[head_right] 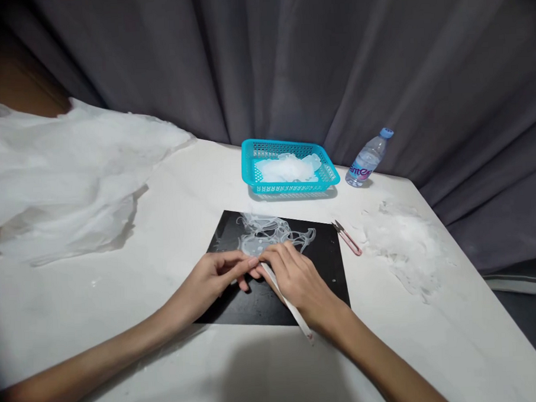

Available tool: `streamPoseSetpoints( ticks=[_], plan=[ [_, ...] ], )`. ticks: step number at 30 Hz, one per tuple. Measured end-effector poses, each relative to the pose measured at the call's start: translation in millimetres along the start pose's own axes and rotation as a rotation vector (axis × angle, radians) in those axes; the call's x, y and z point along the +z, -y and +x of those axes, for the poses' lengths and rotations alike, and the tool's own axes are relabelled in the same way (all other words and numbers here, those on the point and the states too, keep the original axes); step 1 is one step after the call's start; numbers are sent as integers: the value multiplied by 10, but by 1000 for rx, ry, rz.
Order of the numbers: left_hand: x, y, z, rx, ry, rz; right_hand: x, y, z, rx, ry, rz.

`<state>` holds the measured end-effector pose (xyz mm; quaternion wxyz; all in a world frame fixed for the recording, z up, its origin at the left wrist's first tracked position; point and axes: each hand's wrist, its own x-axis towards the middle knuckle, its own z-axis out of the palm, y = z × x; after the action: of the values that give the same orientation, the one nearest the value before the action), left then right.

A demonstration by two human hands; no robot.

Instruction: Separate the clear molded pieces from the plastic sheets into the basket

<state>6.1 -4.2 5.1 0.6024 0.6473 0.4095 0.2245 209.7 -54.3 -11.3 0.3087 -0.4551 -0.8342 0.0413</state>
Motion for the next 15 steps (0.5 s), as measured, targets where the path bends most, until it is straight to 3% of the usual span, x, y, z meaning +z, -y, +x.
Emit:
streamPoseSetpoints(
  ticks=[4, 9, 12, 15],
  plan=[
    [24, 47, -10, 30, -57, -33, 1, -62, 54, 80, -23, 151],
    [-19, 98, 17, -68, -119, -45, -187, -630, 242, 588, -403, 264],
    [-74, 91, 37, -85, -51, -6, -336, -729, 260, 616, -454, 328],
    [-136, 28, 25, -135, 6, 66, -367, -485, 189, 517, -376, 351]
  ],
)
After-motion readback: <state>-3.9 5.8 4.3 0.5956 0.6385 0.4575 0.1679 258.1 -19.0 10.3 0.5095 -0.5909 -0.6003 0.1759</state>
